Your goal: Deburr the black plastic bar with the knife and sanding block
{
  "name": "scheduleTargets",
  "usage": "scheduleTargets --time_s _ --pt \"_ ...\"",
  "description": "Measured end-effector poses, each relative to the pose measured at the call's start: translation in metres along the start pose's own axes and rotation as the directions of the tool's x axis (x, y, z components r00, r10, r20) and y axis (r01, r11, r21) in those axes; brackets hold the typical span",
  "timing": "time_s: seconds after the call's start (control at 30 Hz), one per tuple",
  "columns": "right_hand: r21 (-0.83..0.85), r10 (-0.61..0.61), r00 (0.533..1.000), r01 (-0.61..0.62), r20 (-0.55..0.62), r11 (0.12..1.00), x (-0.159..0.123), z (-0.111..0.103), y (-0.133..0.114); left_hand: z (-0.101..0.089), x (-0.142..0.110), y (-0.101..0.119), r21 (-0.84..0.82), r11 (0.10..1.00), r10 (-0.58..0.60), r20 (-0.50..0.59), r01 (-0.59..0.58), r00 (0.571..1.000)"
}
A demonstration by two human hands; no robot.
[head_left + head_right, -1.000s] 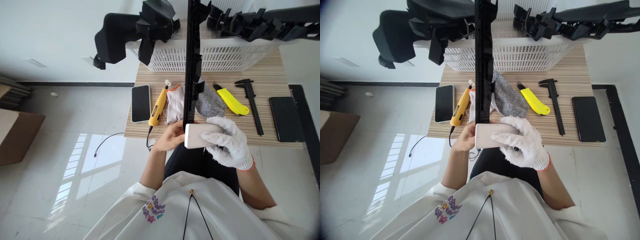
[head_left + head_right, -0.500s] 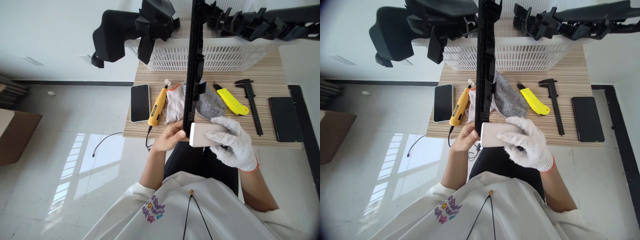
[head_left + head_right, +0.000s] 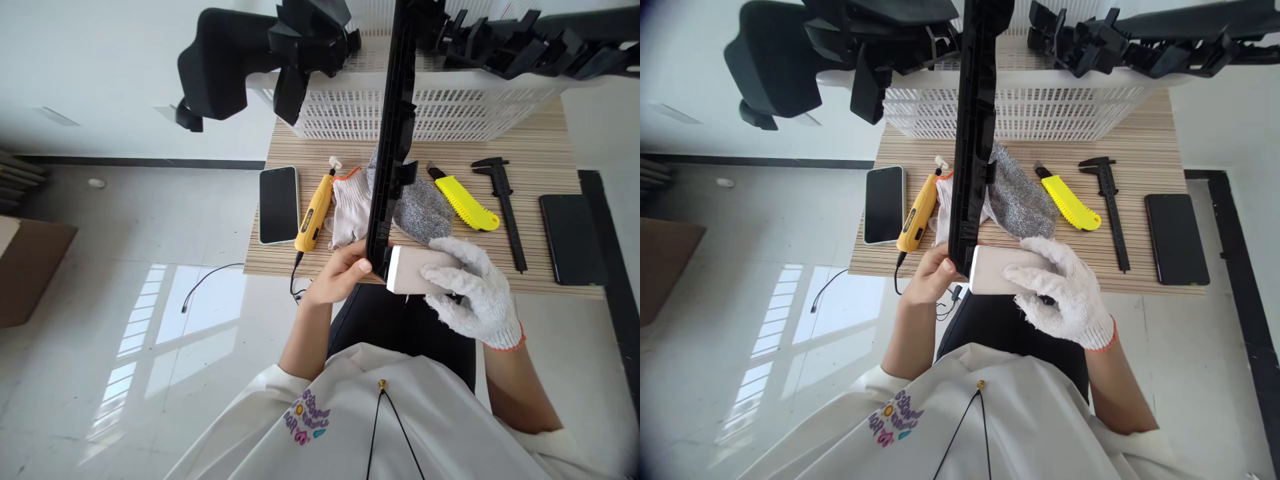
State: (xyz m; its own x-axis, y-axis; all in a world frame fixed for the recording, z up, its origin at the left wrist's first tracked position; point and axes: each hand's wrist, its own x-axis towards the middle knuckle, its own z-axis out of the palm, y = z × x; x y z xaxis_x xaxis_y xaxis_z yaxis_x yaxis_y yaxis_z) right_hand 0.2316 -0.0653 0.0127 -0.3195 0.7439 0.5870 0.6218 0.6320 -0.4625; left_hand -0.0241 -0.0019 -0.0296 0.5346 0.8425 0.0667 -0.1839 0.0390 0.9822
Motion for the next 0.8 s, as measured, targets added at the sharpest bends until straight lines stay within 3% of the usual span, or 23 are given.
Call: scheduleTargets --time_s 0.27,0.6,0.8 --pt "0.081 -0.019 1.0 0.021 -0.02 0.997 0.022 0.021 -0.016 0.001 0.003 0.01 0.036 0.998 0.045 0.049 -0.047 0.998" --pt "-0.011 0.02 1.0 -0.02 0.007 1.0 -0.003 0.001 0.003 -0.001 -0.001 -0.002 0.047 0.997 0.067 -0.017 -0.066 0.998" --pt "0.053 0.006 1.0 -0.006 -0.011 0.999 0.01 0.017 -0.009 0.003 0.004 0.01 0.074 0.996 0.041 0.015 -0.042 0.999"
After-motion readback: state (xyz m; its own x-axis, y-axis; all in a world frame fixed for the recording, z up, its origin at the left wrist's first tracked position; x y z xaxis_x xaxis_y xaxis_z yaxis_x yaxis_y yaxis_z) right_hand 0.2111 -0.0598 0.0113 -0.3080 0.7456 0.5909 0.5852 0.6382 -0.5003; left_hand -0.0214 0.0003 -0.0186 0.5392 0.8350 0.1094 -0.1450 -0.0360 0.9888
